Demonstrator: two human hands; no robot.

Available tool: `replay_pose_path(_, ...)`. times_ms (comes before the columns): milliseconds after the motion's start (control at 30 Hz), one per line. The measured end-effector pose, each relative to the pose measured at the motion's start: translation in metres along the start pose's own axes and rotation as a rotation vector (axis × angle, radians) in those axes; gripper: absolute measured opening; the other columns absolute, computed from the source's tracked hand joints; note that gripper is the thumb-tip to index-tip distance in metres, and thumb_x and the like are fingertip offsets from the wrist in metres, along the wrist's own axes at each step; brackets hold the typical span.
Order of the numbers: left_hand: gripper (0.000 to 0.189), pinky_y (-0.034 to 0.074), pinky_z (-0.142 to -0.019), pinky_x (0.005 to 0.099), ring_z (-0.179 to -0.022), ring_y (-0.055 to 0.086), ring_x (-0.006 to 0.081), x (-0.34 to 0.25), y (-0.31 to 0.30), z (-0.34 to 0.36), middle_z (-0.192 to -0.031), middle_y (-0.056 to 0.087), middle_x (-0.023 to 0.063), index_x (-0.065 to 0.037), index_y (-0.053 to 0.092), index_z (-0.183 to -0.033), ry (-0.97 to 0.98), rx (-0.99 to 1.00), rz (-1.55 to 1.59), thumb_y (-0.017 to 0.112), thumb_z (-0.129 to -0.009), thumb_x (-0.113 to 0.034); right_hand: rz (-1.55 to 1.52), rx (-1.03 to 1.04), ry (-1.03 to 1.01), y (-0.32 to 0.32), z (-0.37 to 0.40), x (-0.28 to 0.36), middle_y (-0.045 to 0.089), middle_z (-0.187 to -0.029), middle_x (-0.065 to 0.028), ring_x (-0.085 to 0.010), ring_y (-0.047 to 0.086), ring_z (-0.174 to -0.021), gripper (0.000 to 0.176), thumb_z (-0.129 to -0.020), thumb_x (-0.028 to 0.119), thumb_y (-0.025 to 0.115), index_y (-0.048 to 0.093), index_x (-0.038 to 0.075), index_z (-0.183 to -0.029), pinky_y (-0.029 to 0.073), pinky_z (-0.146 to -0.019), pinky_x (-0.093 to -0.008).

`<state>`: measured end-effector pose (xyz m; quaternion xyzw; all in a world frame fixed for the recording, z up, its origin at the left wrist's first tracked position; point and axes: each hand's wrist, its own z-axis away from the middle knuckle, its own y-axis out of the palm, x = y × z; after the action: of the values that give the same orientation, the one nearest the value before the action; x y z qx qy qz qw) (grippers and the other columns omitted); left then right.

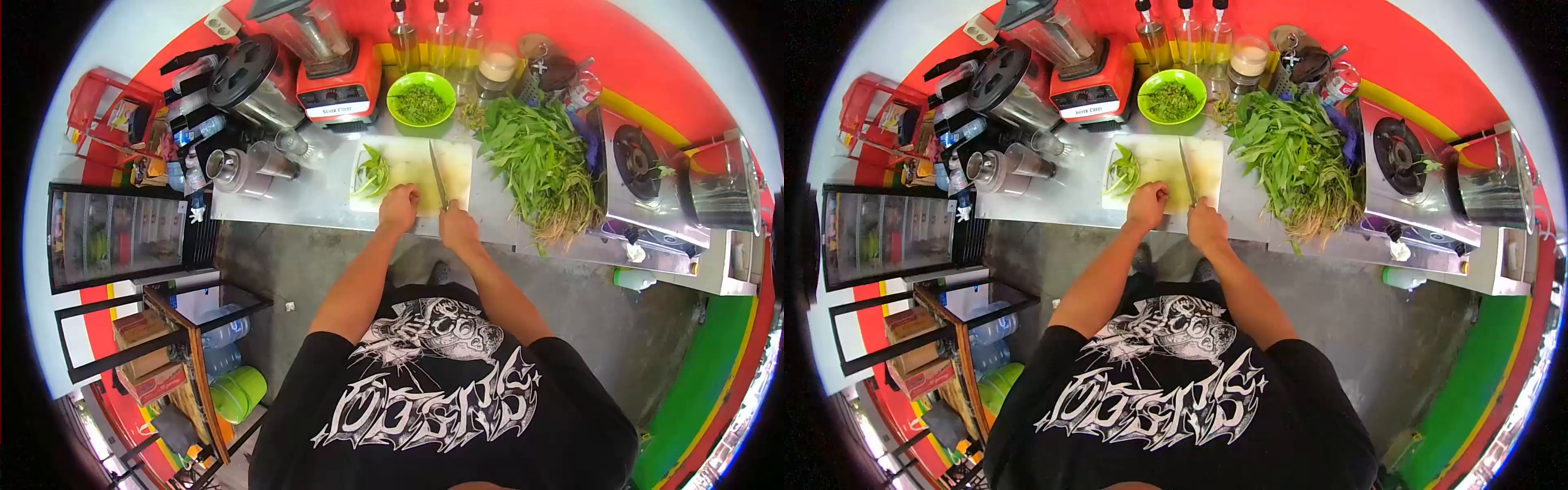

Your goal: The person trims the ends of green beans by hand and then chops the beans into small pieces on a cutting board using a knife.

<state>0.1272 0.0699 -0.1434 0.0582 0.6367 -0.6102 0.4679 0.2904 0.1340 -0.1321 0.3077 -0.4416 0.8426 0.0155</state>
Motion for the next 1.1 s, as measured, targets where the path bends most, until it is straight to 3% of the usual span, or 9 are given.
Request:
replay_pose_path(167, 0.008, 0.055, -0.079, 0.0427, -0.087, 0.07, 0.0316, 0.007, 0.009, -0.002, -0.089, 0.071, 0.0137, -0.007, 0.071, -0.091, 0.096, -0.066, 0.125, 0.069, -0.083, -0.006, 0.036, -0.007, 0.038, -0.011, -0.002, 0.006, 0.069, -0.1, -0.0313, -0.0493, 0.068, -0.095, 0.042, -0.102, 0.035, 0.047, 0.048, -0.003, -0.119, 0.052, -0.087, -0.0565)
replay_pose_path(300, 0.008, 0.055, -0.079, 0.0433, -0.086, 0.069, 0.0332, 0.009, 0.013, 0.0, -0.091, 0.07, 0.0154, -0.006, 0.071, -0.091, 0.113, -0.071, 0.097, 0.069, -0.083, -0.006, 0.108, 0.008, 0.026, -0.01, -0.001, 0.008, 0.068, -0.106, -0.0307, -0.0482, 0.067, -0.1, 0.042, -0.102, 0.037, 0.046, 0.048, -0.002, -0.119, 0.053, -0.089, -0.0554)
replay_pose_path(367, 0.009, 0.056, -0.075, 0.0411, -0.08, 0.069, 0.0336, 0.006, 0.014, 0.004, -0.086, 0.069, 0.0181, -0.001, 0.071, -0.09, 0.235, -0.183, -0.03, 0.069, -0.082, -0.002, 0.181, 0.012, -0.014, -0.009, 0.002, 0.01, 0.068, -0.107, -0.0305, -0.0482, 0.067, -0.101, 0.042, -0.102, 0.037, 0.046, 0.048, -0.001, -0.119, 0.053, -0.089, -0.0552)
replay_pose_path(467, 0.008, 0.055, -0.075, 0.0434, -0.082, 0.068, 0.0356, 0.004, 0.011, 0.001, -0.087, 0.069, 0.0188, -0.002, 0.071, -0.089, 0.234, -0.175, 0.012, 0.069, -0.081, -0.003, 0.092, -0.086, 0.11, -0.002, 0.001, 0.014, 0.069, -0.105, -0.0304, -0.0491, 0.068, -0.098, 0.04, -0.103, 0.036, 0.047, 0.049, -0.001, -0.118, 0.054, -0.087, -0.0551)
replay_pose_path(733, 0.011, 0.056, -0.078, 0.0455, -0.085, 0.068, 0.0378, 0.004, 0.013, -0.031, -0.091, 0.07, 0.0171, -0.007, 0.073, -0.089, 0.335, -0.076, -0.027, 0.067, -0.08, -0.006, 0.12, -0.087, 0.094, -0.002, 0.008, 0.034, 0.068, -0.107, -0.031, -0.0488, 0.067, -0.099, 0.038, -0.103, 0.032, 0.047, 0.052, -0.003, -0.115, 0.053, -0.089, -0.055)
replay_pose_path(833, 0.01, 0.056, -0.078, 0.0454, -0.086, 0.068, 0.0377, -0.001, 0.013, -0.024, -0.092, 0.07, 0.017, -0.008, 0.073, -0.088, 0.245, -0.057, -0.016, 0.067, -0.08, -0.008, 0.153, -0.078, 0.058, 0.003, 0.003, 0.041, 0.067, -0.108, -0.032, -0.049, 0.067, -0.102, 0.038, -0.103, 0.032, 0.047, 0.053, -0.004, -0.115, 0.053, -0.089, -0.0546)
replay_pose_path(867, 0.013, 0.054, -0.083, 0.047, -0.096, 0.067, 0.0363, -0.003, 0.008, -0.02, -0.102, 0.07, 0.0137, -0.01, 0.074, -0.09, 0.218, 0.005, -0.014, 0.062, -0.087, -0.011, 0.127, -0.065, 0.083, 0.006, 0.003, 0.044, 0.067, -0.11, -0.0323, -0.0487, 0.066, -0.103, 0.038, -0.103, 0.032, 0.047, 0.053, -0.005, -0.115, 0.053, -0.09, -0.0544)
replay_pose_path(1000, 0.013, 0.054, -0.082, 0.0467, -0.096, 0.067, 0.0357, -0.003, 0.005, -0.011, -0.102, 0.07, 0.0132, -0.012, 0.074, -0.091, 0.213, -0.014, -0.013, 0.062, -0.087, -0.012, 0.056, -0.036, 0.168, 0.016, 0.011, 0.052, 0.066, -0.112, -0.0326, -0.0473, 0.065, -0.108, 0.039, -0.103, 0.031, 0.047, 0.052, -0.005, -0.116, 0.052, -0.093, -0.0534)
replay_pose_path(1100, 0.012, 0.055, -0.074, 0.0476, -0.086, 0.069, 0.0379, -0.001, 0.009, -0.016, -0.096, 0.071, 0.0148, -0.011, 0.074, -0.092, 0.28, -0.102, 0.004, 0.066, -0.085, -0.016, 0.081, -0.047, 0.198, 0.025, 0.01, 0.056, 0.066, -0.112, -0.0325, -0.0465, 0.066, -0.107, 0.036, -0.102, 0.028, 0.047, 0.05, -0.005, -0.117, 0.052, -0.093, -0.0528)
